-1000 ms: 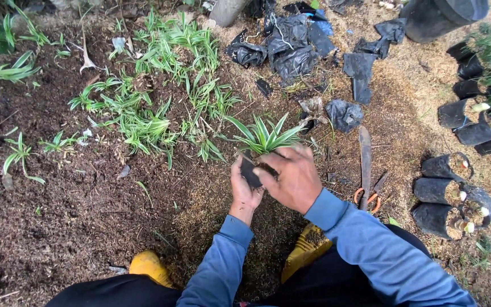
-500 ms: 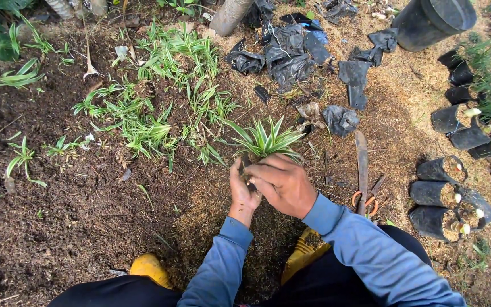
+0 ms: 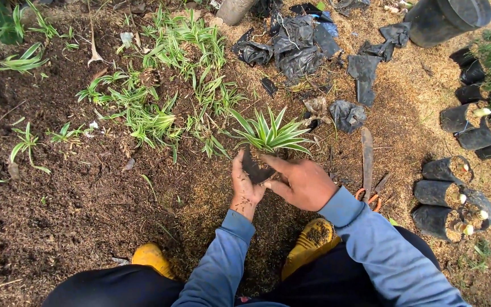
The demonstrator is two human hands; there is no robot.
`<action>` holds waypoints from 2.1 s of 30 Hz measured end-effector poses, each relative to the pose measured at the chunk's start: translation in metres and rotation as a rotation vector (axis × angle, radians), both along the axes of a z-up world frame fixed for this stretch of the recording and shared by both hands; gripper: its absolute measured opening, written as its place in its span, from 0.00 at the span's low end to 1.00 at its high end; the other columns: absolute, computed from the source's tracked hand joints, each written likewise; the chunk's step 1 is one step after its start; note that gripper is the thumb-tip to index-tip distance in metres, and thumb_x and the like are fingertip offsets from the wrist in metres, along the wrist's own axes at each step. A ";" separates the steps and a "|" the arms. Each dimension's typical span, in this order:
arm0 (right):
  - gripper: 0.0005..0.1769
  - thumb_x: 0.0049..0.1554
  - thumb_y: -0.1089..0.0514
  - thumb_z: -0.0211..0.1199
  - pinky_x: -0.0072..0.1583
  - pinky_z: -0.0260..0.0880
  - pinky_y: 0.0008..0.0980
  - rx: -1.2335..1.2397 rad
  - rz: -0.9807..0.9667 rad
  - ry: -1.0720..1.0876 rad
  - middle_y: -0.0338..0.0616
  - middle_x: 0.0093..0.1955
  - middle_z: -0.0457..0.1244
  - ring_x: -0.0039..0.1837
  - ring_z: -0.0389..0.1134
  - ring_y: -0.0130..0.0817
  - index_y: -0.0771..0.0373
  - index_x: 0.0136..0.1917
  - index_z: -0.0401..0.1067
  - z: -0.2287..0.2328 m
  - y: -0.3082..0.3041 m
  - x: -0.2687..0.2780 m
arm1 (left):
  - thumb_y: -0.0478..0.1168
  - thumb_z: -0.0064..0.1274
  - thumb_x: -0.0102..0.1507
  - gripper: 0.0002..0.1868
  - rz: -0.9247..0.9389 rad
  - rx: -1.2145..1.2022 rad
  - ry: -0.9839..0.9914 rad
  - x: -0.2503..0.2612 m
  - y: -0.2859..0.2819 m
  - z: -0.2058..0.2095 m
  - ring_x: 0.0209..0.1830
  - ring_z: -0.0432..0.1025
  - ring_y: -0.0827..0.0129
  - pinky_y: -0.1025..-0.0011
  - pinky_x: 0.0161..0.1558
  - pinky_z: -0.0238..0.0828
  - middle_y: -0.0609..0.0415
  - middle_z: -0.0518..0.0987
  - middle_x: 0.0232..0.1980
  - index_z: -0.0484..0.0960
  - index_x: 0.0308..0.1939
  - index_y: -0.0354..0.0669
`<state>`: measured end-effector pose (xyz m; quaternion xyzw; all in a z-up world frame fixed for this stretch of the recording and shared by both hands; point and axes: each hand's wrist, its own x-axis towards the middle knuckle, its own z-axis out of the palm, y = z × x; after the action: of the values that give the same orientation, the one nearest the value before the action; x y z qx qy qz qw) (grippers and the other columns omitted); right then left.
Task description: Transplanting small spider plant seedlings from the ground into individual nursery bags filled with soil.
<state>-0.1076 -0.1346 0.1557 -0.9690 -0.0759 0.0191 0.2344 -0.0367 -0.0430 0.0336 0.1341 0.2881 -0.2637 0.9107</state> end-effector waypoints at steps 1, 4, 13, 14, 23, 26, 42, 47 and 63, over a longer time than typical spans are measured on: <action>0.27 0.62 0.53 0.61 0.41 0.71 0.44 -0.005 -0.002 0.046 0.49 0.26 0.64 0.28 0.65 0.43 0.70 0.70 0.68 0.001 0.000 0.001 | 0.55 0.65 0.55 0.25 -0.024 0.005 0.039 0.002 -0.004 -0.009 0.31 0.70 0.57 0.60 0.32 0.75 0.49 0.70 0.31 0.75 0.39 0.38; 0.29 0.62 0.54 0.62 0.44 0.75 0.47 -0.006 -0.018 0.134 0.52 0.30 0.67 0.31 0.68 0.46 0.66 0.73 0.66 0.002 0.000 -0.002 | 0.57 0.66 0.54 0.27 -0.061 0.007 0.055 0.006 -0.011 -0.035 0.34 0.72 0.54 0.57 0.30 0.77 0.44 0.72 0.35 0.77 0.40 0.38; 0.08 0.58 0.65 0.63 0.48 0.74 0.46 0.524 -0.130 -0.088 0.51 0.39 0.69 0.40 0.71 0.44 0.64 0.53 0.73 -0.038 -0.025 -0.002 | 0.57 0.62 0.55 0.30 -0.132 -0.109 0.022 0.029 0.004 -0.077 0.49 0.72 0.34 0.27 0.50 0.72 0.40 0.72 0.49 0.73 0.50 0.41; 0.13 0.58 0.66 0.59 0.56 0.75 0.58 0.605 -0.038 0.071 0.61 0.46 0.71 0.50 0.75 0.55 0.66 0.57 0.75 -0.021 -0.006 -0.004 | 0.56 0.65 0.54 0.27 -0.080 -0.059 0.061 0.031 0.002 -0.076 0.41 0.72 0.39 0.28 0.45 0.76 0.45 0.69 0.36 0.74 0.41 0.38; 0.28 0.66 0.63 0.44 0.70 0.62 0.65 1.023 -0.128 0.232 0.71 0.73 0.57 0.73 0.60 0.66 0.65 0.78 0.56 -0.018 0.061 0.005 | 0.58 0.60 0.61 0.30 -0.062 0.002 0.032 0.011 -0.003 -0.032 0.58 0.70 0.49 0.36 0.56 0.73 0.48 0.68 0.50 0.72 0.56 0.42; 0.28 0.68 0.51 0.43 0.73 0.56 0.69 1.397 0.021 0.213 0.63 0.77 0.55 0.75 0.60 0.58 0.59 0.78 0.57 -0.049 0.088 0.011 | 0.58 0.61 0.59 0.29 -0.034 -0.002 0.028 0.015 -0.006 -0.036 0.54 0.70 0.50 0.35 0.54 0.74 0.50 0.68 0.47 0.73 0.54 0.43; 0.08 0.59 0.61 0.65 0.47 0.77 0.35 0.951 -1.006 -0.120 0.50 0.49 0.68 0.48 0.71 0.38 0.59 0.54 0.75 -0.159 -0.021 -0.019 | 0.56 0.63 0.59 0.25 0.192 -0.159 -0.072 0.031 0.025 -0.040 0.49 0.74 0.35 0.23 0.51 0.70 0.53 0.73 0.51 0.73 0.50 0.48; 0.16 0.58 0.58 0.62 0.54 0.80 0.59 1.719 -0.234 0.355 0.70 0.55 0.68 0.52 0.74 0.56 0.67 0.58 0.75 -0.101 0.061 -0.019 | 0.64 0.67 0.49 0.29 0.009 -0.025 -0.033 0.017 0.032 -0.002 0.33 0.80 0.56 0.64 0.30 0.85 0.49 0.81 0.34 0.81 0.37 0.43; 0.55 0.55 0.26 0.65 0.74 0.64 0.56 0.142 -0.854 0.671 0.60 0.80 0.47 0.77 0.58 0.60 0.49 0.83 0.47 -0.327 0.018 -0.044 | 0.57 0.63 0.54 0.27 0.029 -0.129 -0.033 0.042 0.041 -0.049 0.61 0.67 0.21 0.25 0.57 0.64 0.39 0.71 0.69 0.76 0.53 0.53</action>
<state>-0.1519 -0.1163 -0.1715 -0.8362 0.4022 0.2248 0.2973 0.0051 -0.0022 -0.0154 0.0754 0.2574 -0.2661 0.9259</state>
